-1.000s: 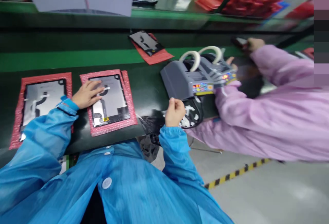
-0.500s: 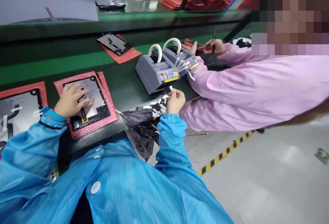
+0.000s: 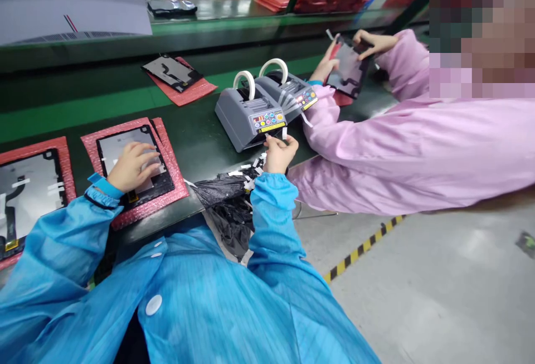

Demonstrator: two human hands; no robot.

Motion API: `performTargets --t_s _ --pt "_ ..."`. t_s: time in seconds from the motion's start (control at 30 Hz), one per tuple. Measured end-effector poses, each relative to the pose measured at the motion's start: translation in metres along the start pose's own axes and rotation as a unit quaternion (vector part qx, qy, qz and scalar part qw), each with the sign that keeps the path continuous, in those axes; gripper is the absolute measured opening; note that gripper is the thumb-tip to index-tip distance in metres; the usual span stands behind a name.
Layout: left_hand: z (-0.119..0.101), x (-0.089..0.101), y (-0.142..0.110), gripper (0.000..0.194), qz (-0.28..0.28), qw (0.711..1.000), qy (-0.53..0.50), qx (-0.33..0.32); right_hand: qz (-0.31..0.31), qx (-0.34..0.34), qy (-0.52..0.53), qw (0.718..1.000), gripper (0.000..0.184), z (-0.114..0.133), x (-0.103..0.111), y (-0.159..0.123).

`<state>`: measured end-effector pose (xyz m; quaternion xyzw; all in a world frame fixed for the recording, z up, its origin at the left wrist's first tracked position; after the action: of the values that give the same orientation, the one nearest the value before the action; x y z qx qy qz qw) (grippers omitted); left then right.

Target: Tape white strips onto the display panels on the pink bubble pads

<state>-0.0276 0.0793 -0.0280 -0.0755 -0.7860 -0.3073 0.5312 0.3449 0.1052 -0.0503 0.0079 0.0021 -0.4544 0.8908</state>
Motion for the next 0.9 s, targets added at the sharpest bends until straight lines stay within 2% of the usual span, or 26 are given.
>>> performTargets --t_s 0.1,0.2,0.3,0.43,0.5,0.6,0.73,0.9 --pt "-0.004 -0.002 0.006 0.03 0.004 1.0 -0.026 0.005 -0.003 0.024 -0.012 1.0 0.039 0.001 0.003 0.0" --pt "-0.018 0.0 0.017 0.029 0.006 0.997 -0.079 0.016 0.023 0.111 -0.013 0.993 0.042 0.018 0.007 -0.021" --pt "-0.04 0.003 0.032 0.031 0.001 0.986 -0.16 0.04 0.153 0.159 -0.019 0.975 0.045 0.038 -0.008 -0.066" --pt "-0.056 0.004 0.045 0.03 0.016 0.962 -0.258 0.083 0.374 0.118 -0.022 0.92 0.048 0.047 -0.051 -0.133" --pt "-0.052 0.004 0.043 0.026 0.021 0.955 -0.276 0.11 0.443 0.094 -0.018 0.891 0.05 0.046 -0.073 -0.155" --pt "-0.033 0.006 0.03 0.022 0.006 0.948 -0.272 0.167 0.499 0.068 -0.014 0.864 0.055 0.038 -0.098 -0.17" --pt "-0.009 0.009 0.014 0.019 -0.013 0.936 -0.267 0.229 0.515 0.04 -0.014 0.856 0.057 0.026 -0.118 -0.171" --pt "0.002 0.008 0.007 0.019 -0.008 0.927 -0.275 0.254 0.535 0.017 -0.016 0.844 0.052 0.014 -0.134 -0.18"
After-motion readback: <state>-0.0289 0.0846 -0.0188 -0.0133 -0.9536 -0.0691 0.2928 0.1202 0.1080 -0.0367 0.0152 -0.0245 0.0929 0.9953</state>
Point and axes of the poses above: each hand's wrist, its own y-axis towards the middle knuckle, its own x-axis out of the back of the hand, z = x × y, the point moved 6 cm from there along y, towards the middle knuckle, and after that the axes turned 4 degrees about -z, right-handed, at the moved point
